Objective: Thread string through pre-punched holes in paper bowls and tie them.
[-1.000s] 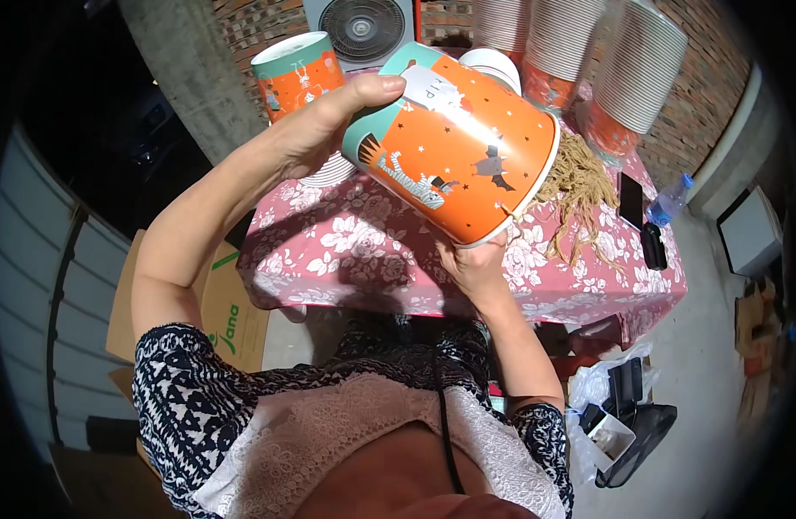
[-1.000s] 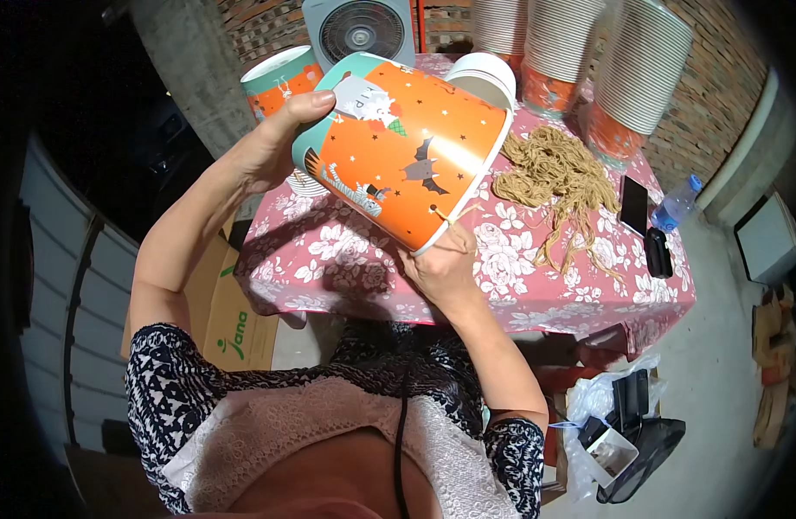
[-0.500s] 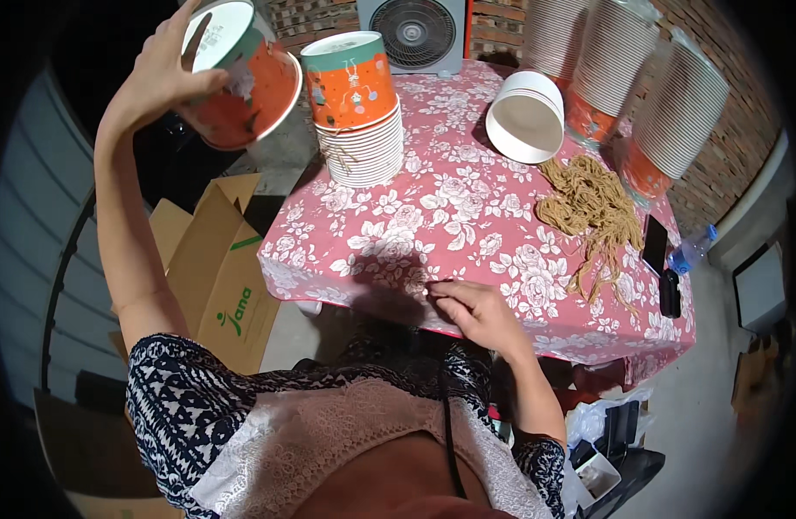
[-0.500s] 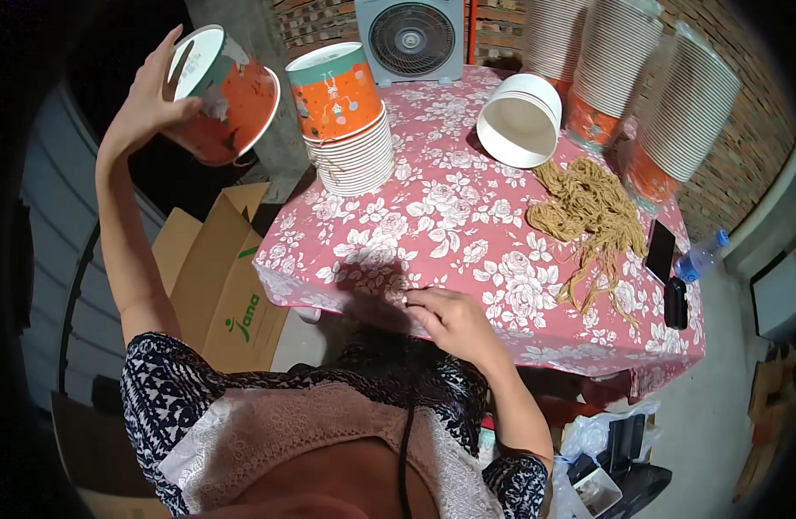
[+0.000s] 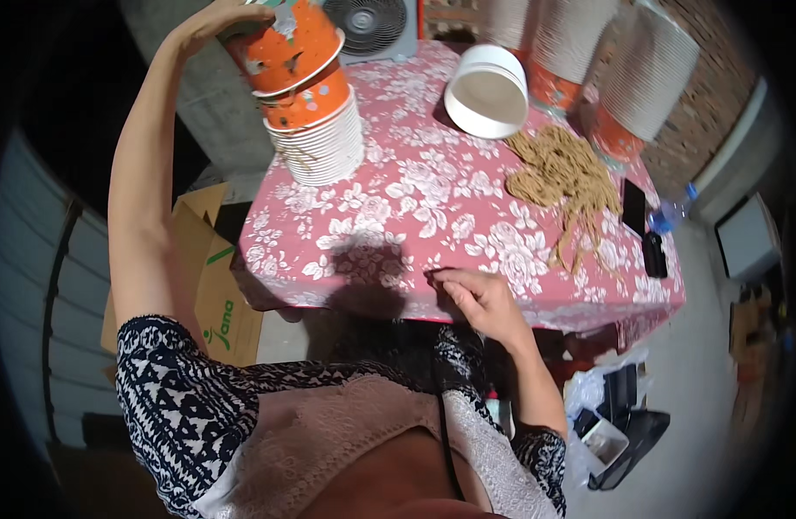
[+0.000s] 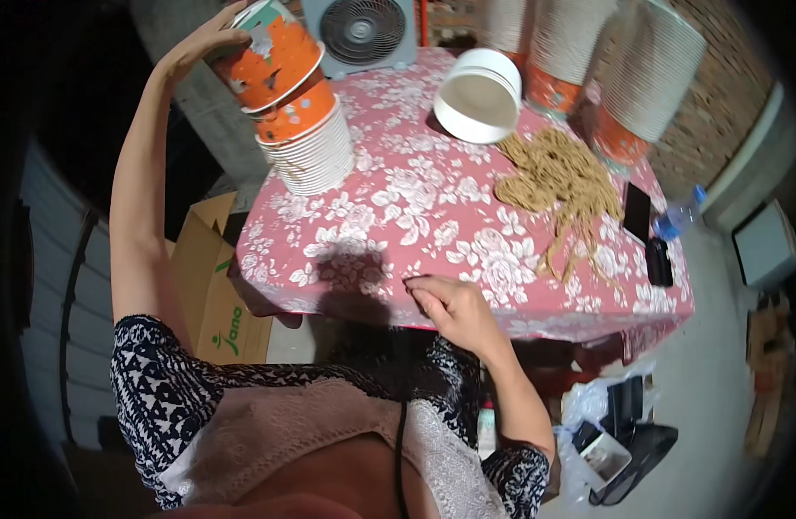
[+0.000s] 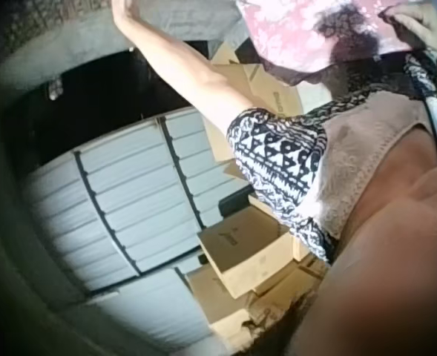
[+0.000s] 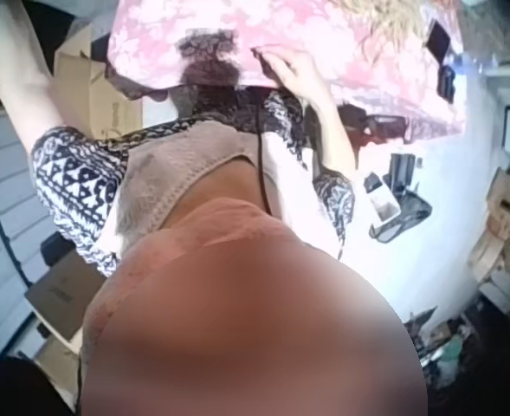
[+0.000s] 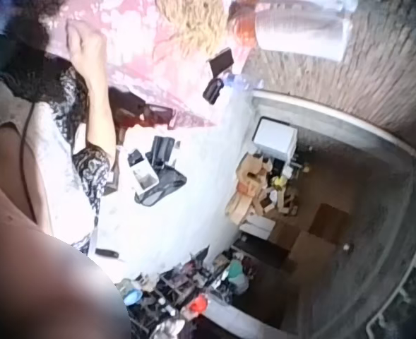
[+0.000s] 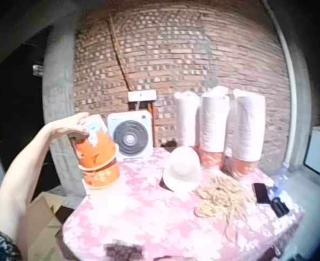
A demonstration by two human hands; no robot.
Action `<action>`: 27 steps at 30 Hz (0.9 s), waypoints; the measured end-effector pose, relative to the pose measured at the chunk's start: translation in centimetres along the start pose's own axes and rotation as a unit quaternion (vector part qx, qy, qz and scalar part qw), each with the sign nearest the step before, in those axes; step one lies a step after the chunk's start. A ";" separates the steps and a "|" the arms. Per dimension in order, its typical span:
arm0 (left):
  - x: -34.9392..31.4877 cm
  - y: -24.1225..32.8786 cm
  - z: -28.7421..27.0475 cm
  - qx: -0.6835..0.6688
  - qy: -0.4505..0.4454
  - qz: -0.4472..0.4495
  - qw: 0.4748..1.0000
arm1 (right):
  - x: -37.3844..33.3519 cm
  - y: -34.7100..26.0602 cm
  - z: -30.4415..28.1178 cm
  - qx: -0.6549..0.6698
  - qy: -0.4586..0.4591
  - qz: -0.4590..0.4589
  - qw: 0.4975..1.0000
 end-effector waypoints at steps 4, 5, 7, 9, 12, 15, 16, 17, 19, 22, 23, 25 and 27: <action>5.5 -4.2 4.1 0.143 -0.018 0.063 0.988 | -0.4 0.8 -1.0 -0.016 0.027 -0.001 0.999; 5.0 -3.8 5.3 0.131 -0.001 0.048 0.990 | -0.5 1.0 -1.3 -0.017 0.029 0.009 0.999; 4.4 -4.7 7.0 0.071 -0.040 0.017 0.997 | -0.8 1.5 -1.7 -0.022 0.031 0.004 0.999; 4.5 -7.2 6.9 0.066 0.010 0.023 0.998 | -0.7 1.6 -1.9 -0.013 0.030 0.011 0.999; 3.9 -7.3 6.5 0.220 0.232 0.109 0.941 | -0.6 2.0 -2.3 -0.013 0.023 0.017 1.000; -1.1 -1.4 9.5 0.198 0.403 0.270 0.852 | -0.1 2.4 -3.4 -0.029 0.027 0.059 0.997; -2.8 0.8 11.1 0.137 0.409 0.319 0.844 | 0.1 2.9 -3.9 -0.033 0.040 0.067 0.996; -3.9 2.4 12.9 0.081 0.406 0.345 0.842 | 0.3 3.3 -4.2 -0.037 0.050 0.074 0.995; -4.7 4.7 16.9 0.072 0.346 0.419 0.837 | 0.6 4.8 -4.3 -0.050 0.064 0.076 0.994; -3.8 6.7 22.7 0.042 0.273 0.394 0.877 | 0.9 5.4 -4.6 -0.101 0.080 0.090 0.988; -2.4 6.9 24.3 0.020 0.255 0.390 0.885 | 0.7 5.9 -4.5 -0.083 0.090 0.097 0.988; 0.4 7.4 27.2 -0.001 0.238 0.362 0.901 | 0.2 6.5 -4.6 -0.077 0.118 0.089 0.986; 3.2 7.5 29.3 -0.023 0.252 0.331 0.909 | 0.0 7.0 -4.4 -0.039 0.161 0.067 0.984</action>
Point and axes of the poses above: each hand's wrist, its own x-axis towards the middle knuckle, its own z-axis out of the palm, y = z × x, the point moved 4 cm from there along x, towards the middle knuckle, and after that the axes turned 12 degrees about -z, right-handed, at the moved point
